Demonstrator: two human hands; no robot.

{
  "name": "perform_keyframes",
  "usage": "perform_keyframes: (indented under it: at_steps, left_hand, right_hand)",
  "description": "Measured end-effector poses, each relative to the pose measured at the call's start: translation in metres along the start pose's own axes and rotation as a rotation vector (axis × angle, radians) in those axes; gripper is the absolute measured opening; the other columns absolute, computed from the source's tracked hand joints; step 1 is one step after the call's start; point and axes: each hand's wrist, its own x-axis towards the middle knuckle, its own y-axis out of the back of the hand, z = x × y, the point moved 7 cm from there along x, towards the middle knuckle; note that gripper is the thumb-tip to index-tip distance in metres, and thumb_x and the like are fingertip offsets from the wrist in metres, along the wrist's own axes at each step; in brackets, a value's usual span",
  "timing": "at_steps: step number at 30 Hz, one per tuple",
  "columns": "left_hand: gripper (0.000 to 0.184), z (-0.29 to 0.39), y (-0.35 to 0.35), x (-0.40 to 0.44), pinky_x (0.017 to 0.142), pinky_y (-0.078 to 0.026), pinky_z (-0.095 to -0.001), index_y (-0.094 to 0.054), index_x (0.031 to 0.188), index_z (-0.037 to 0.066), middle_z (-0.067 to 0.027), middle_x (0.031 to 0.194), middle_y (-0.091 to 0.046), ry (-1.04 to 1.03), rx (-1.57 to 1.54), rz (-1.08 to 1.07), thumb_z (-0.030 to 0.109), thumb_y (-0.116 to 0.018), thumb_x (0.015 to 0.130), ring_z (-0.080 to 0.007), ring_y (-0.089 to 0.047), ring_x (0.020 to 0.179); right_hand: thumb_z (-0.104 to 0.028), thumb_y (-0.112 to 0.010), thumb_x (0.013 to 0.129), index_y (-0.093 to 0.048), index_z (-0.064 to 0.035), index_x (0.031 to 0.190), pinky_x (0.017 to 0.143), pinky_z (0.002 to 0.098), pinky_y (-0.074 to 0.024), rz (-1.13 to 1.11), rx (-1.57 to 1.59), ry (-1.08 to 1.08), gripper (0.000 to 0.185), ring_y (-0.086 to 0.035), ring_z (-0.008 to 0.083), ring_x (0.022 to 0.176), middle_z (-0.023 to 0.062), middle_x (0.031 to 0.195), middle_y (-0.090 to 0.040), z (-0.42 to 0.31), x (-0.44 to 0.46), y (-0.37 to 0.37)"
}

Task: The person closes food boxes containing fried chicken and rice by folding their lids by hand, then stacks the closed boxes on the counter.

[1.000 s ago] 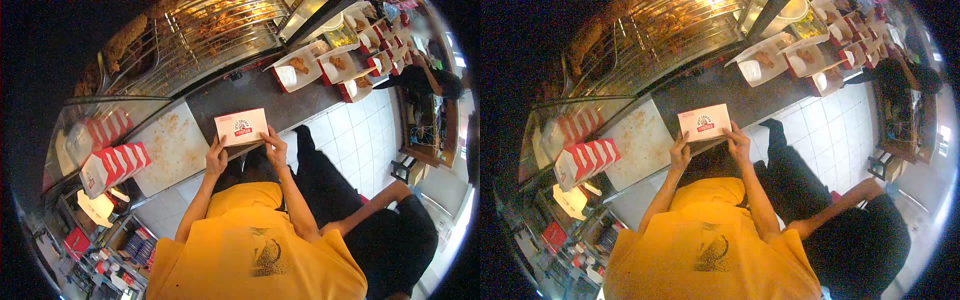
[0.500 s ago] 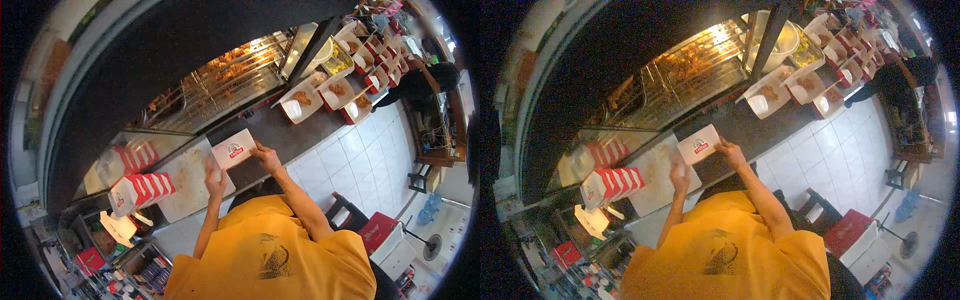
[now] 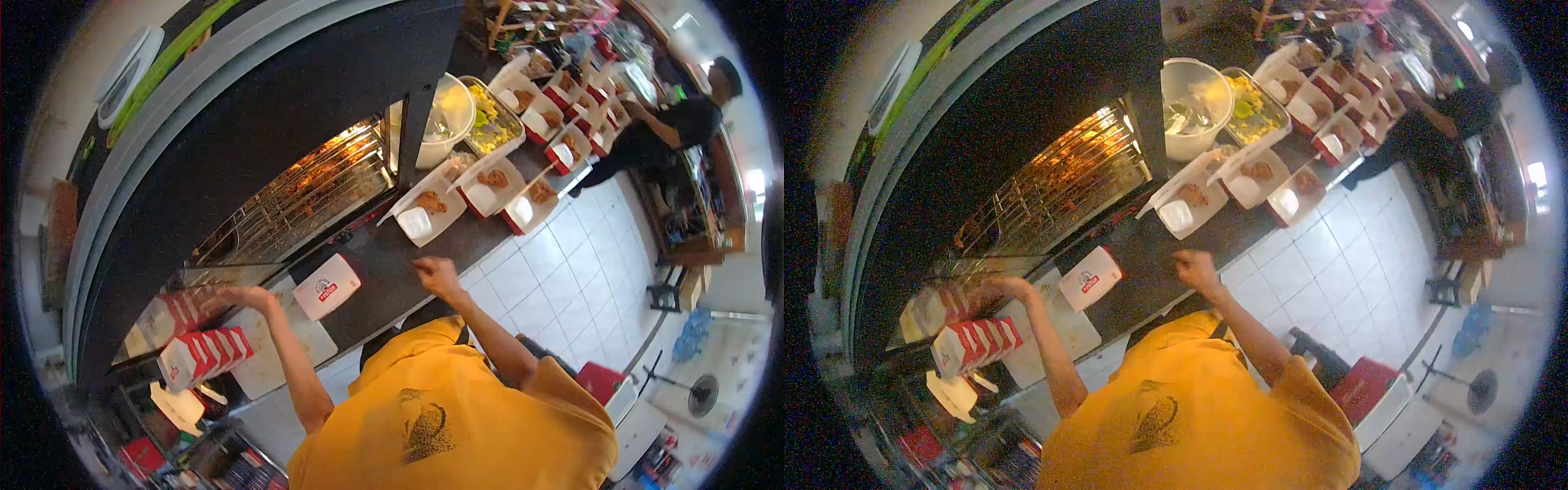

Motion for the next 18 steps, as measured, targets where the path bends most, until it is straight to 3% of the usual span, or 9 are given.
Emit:
perform_keyframes:
  at_steps: [1, 2, 4, 7, 8, 12, 15, 18]
  left_hand:
    - [0.087, 0.01, -0.009, -0.011, 0.123, 0.01, -0.0455, 0.014, 0.156, 0.0, -0.0203, 0.163, 0.022, 0.003, -0.007, 0.001, 0.058, -0.027, 0.105, -0.0322, 0.017, 0.152]
    - [0.088, 0.021, -0.018, -0.021, 0.123, 0.01, -0.0456, 0.015, 0.156, 0.0, -0.0198, 0.163, 0.023, 0.004, -0.017, -0.001, 0.058, -0.027, 0.105, -0.0319, 0.018, 0.152]
    - [0.088, 0.046, -0.035, -0.043, 0.123, 0.011, -0.0459, 0.018, 0.155, 0.001, -0.0188, 0.162, 0.026, 0.016, -0.047, -0.008, 0.058, -0.026, 0.105, -0.0313, 0.021, 0.152]
    - [0.089, 0.113, -0.056, -0.075, 0.122, 0.012, -0.0465, 0.022, 0.155, 0.002, -0.0182, 0.161, 0.03, 0.105, -0.086, -0.067, 0.058, -0.026, 0.105, -0.0306, 0.024, 0.151]
    - [0.089, 0.141, -0.062, -0.087, 0.122, 0.012, -0.0468, 0.023, 0.154, 0.002, -0.0185, 0.161, 0.031, 0.144, -0.095, -0.099, 0.058, -0.026, 0.105, -0.0306, 0.025, 0.151]
    - [0.09, 0.197, -0.085, -0.124, 0.122, 0.013, -0.0477, 0.026, 0.153, 0.002, -0.0201, 0.159, 0.035, 0.19, -0.106, -0.232, 0.057, -0.026, 0.105, -0.032, 0.028, 0.149]
    - [0.095, 0.228, -0.1, -0.146, 0.121, 0.015, -0.0457, 0.02, 0.155, 0.0, -0.0196, 0.162, 0.03, 0.108, -0.135, -0.193, 0.06, -0.034, 0.104, -0.0293, 0.026, 0.15]
    - [0.094, 0.235, -0.114, -0.165, 0.12, 0.014, -0.0513, 0.023, 0.154, 0.002, -0.0237, 0.159, 0.032, -0.002, -0.093, -0.294, 0.055, -0.036, 0.105, -0.0351, 0.028, 0.148]
  right_hand:
    - [-0.008, -0.07, 0.084, -0.076, -0.0041, 0.101, 0.069, 0.0348, -0.0577, 0.148, 0.04, -0.064, 0.018, -0.073, 0.0272, 0.074, 0.0178, 0.088, -0.074, 0.016, 0.004, 0.027]
    - [-0.011, -0.066, 0.084, -0.075, -0.0059, 0.104, 0.078, 0.0412, -0.0573, 0.15, -0.085, -0.135, 0.023, -0.072, 0.0353, 0.082, 0.0188, 0.091, -0.073, 0.037, 0.014, 0.048]
    - [-0.018, -0.068, 0.085, -0.073, -0.0012, 0.099, 0.077, 0.0435, -0.0566, 0.201, -0.161, -0.221, 0.022, -0.071, 0.0375, 0.081, 0.0215, 0.088, -0.072, 0.074, 0.031, 0.083]
    - [-0.022, -0.074, 0.084, -0.073, 0.0019, 0.104, 0.072, 0.0398, -0.0566, 0.138, -0.224, -0.216, 0.032, -0.073, 0.03, 0.076, 0.0204, 0.083, -0.073, 0.111, 0.061, 0.1]
    - [-0.025, -0.075, 0.083, -0.068, 0.0058, 0.112, 0.077, 0.0428, -0.056, 0.019, -0.112, -0.37, 0.043, -0.073, 0.0325, 0.087, 0.0224, 0.09, -0.073, 0.132, 0.068, 0.092]
    - [-0.025, -0.076, 0.083, -0.06, 0.0055, 0.123, 0.082, 0.0415, -0.0531, 0.187, -0.178, -0.13, 0.054, -0.069, 0.0329, 0.092, 0.0207, 0.104, -0.07, 0.132, 0.095, 0.092]
    - [-0.025, -0.076, 0.082, -0.062, 0.0052, 0.118, 0.081, 0.0415, -0.0529, 0.292, -0.037, -0.051, 0.049, -0.068, 0.0338, 0.087, 0.0196, 0.099, -0.069, 0.132, 0.107, 0.088]
    - [-0.024, -0.075, 0.083, -0.063, 0.0038, 0.116, 0.078, 0.042, -0.0528, 0.354, 0.047, -0.024, 0.045, -0.067, 0.0347, 0.083, 0.0204, 0.093, -0.069, 0.134, 0.115, 0.086]
